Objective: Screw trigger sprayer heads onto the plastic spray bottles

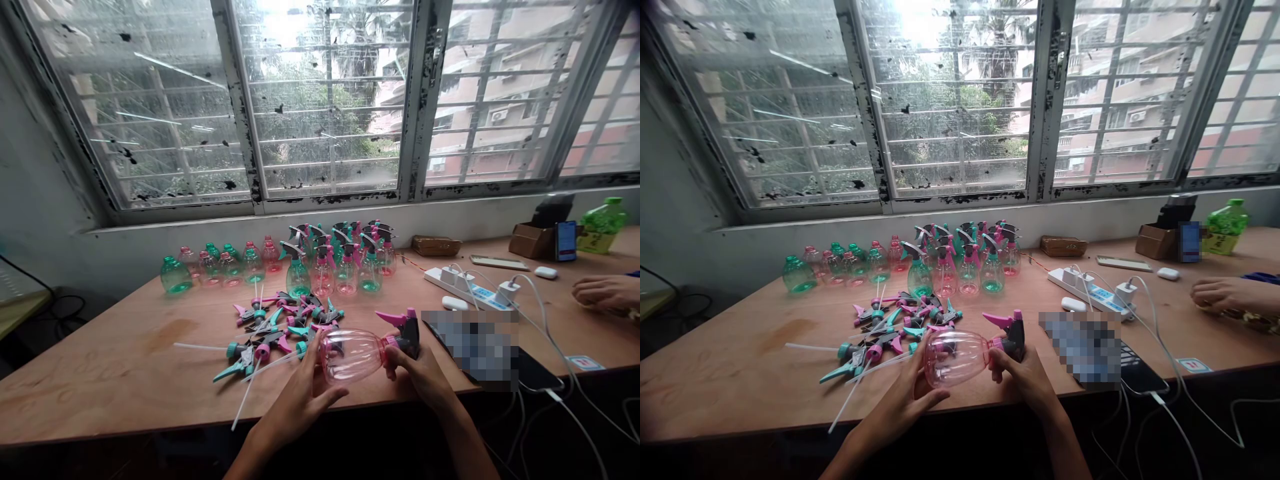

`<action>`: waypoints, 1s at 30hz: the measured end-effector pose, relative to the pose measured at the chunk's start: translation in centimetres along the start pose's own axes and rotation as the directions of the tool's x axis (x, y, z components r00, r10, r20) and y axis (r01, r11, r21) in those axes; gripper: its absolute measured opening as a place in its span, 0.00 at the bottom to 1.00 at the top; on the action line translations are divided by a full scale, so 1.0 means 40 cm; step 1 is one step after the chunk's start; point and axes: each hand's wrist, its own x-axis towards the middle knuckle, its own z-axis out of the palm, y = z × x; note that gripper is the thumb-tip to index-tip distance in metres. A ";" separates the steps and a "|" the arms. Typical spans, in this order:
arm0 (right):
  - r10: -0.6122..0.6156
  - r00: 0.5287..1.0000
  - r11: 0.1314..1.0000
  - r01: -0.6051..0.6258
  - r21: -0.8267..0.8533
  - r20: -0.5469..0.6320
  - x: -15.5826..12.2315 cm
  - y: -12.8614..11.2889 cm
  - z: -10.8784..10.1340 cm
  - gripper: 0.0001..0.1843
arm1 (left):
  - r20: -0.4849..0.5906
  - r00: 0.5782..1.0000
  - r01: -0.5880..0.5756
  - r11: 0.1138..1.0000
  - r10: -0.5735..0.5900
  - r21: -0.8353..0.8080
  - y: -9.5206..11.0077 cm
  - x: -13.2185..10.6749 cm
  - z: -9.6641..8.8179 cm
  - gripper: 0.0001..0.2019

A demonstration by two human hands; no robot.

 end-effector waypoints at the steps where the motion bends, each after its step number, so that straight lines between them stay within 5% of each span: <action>1: 0.001 1.000 1.000 -0.001 0.001 -0.003 -0.001 0.000 0.000 0.19 | 0.000 1.000 -0.002 1.000 0.002 0.004 0.000 0.000 0.001 0.51; 11: 0.020 1.000 0.999 -0.021 0.044 0.023 -0.003 -0.006 0.005 0.19 | -0.015 1.000 -0.004 0.997 0.005 0.074 0.003 -0.005 -0.006 0.54; 20: 0.000 1.000 1.000 0.000 0.001 0.007 -0.004 -0.008 0.004 0.18 | -0.013 1.000 -0.019 1.000 0.019 0.013 -0.016 0.001 0.000 0.46; 26: 0.012 1.000 1.000 -0.012 -0.004 0.026 -0.002 -0.005 0.004 0.18 | -0.009 1.000 -0.021 1.000 0.021 -0.017 -0.003 0.001 -0.005 0.57; 30: 0.019 0.999 1.000 -0.019 -0.003 0.032 -0.002 -0.005 0.004 0.19 | 0.008 1.000 -0.020 1.000 0.020 -0.012 0.009 -0.003 -0.008 0.53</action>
